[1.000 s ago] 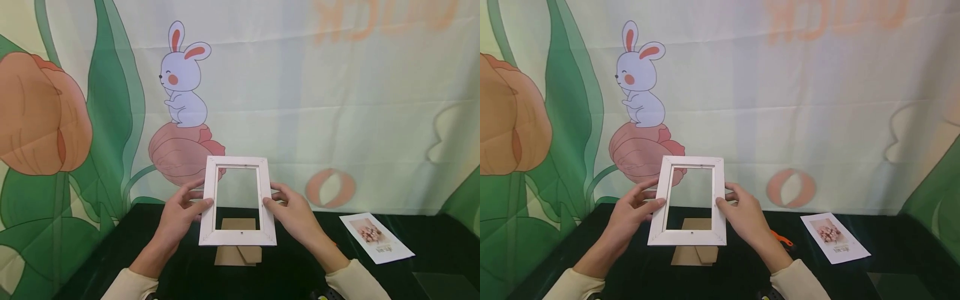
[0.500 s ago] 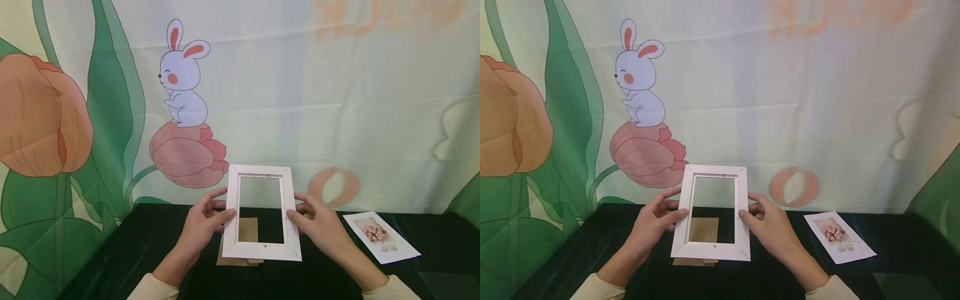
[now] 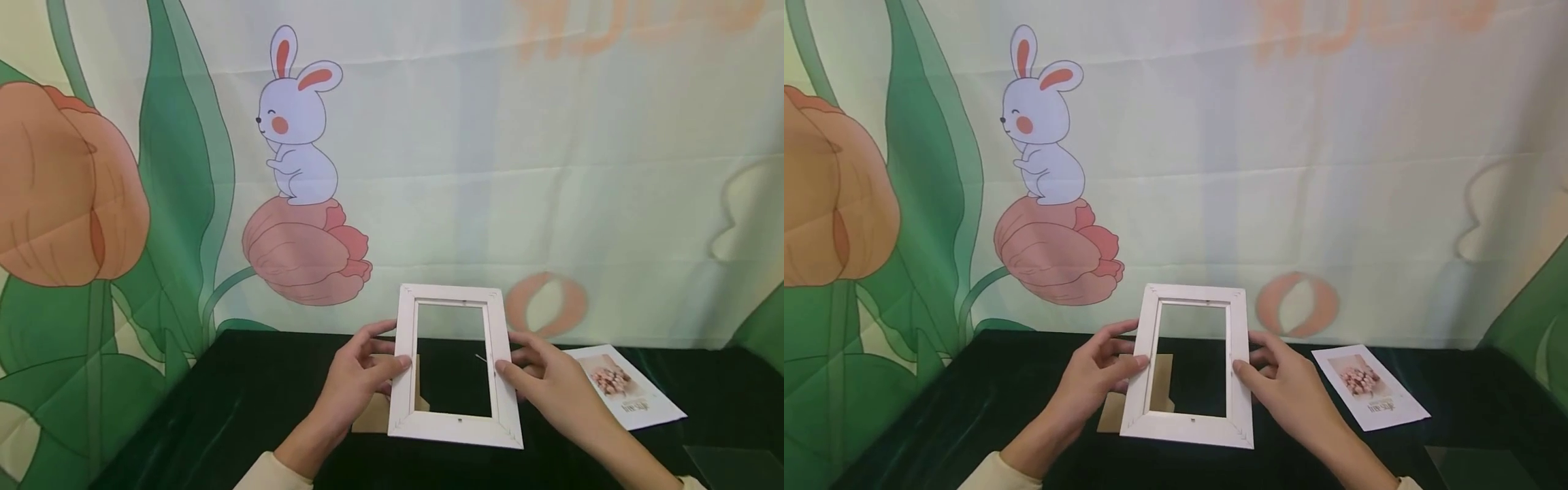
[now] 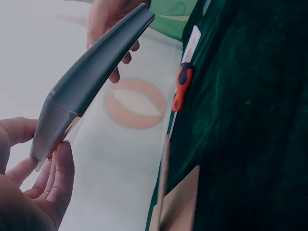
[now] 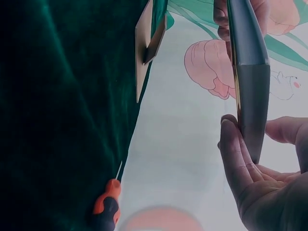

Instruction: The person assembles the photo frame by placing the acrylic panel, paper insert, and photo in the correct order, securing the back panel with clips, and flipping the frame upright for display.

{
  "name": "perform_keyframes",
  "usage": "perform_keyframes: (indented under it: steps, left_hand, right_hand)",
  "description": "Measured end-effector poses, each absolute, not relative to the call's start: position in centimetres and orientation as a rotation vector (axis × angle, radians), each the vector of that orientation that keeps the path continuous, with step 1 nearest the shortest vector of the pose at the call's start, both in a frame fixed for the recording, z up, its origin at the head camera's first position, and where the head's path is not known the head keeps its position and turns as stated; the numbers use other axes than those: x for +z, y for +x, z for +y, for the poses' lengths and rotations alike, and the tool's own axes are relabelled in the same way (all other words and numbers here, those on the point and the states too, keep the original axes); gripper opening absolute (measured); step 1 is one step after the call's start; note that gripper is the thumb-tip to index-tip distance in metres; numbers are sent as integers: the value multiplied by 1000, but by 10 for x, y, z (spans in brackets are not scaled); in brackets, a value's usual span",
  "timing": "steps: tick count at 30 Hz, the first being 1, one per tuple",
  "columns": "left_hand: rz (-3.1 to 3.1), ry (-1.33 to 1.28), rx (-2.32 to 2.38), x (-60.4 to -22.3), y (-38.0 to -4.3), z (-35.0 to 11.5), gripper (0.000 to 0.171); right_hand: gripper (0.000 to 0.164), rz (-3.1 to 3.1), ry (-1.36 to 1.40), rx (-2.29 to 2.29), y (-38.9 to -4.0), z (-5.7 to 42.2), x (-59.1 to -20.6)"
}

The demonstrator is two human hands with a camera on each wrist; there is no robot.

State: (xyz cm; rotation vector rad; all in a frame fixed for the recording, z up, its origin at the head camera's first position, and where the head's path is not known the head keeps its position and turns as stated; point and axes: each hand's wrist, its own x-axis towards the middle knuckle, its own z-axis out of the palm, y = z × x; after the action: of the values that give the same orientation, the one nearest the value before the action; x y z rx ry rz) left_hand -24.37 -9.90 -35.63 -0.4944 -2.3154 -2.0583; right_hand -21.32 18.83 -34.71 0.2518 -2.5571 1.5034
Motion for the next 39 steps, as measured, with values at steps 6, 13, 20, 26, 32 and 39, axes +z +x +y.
perform_keyframes:
  steps: [6,13,20,26,32,39]
  left_hand:
    - [-2329,-455,-2113,-361,-240,-87,62]
    - [-2300,-433,-2198,-370,-233,-74,63]
    - [-2330,-398,-2187,-375,-227,-67,61]
    - [-2346,-342,-2257,-379,-225,-64,60]
    - [-2368,-328,-2291,-387,-224,-63,61]
    - [-2402,-327,-2301,-396,-222,-63,61]
  right_hand:
    - [60,-2567,220,1514,-207,199,-349]
    - [61,-2622,166,1511,-201,213,-356]
    - [61,-2646,133,1542,-197,220,-362]
    - [64,-2701,108,1568,-197,226,-365]
    - [68,-2734,132,1586,-197,232,-365]
    - [74,-2700,184,1766,-196,237,-374]
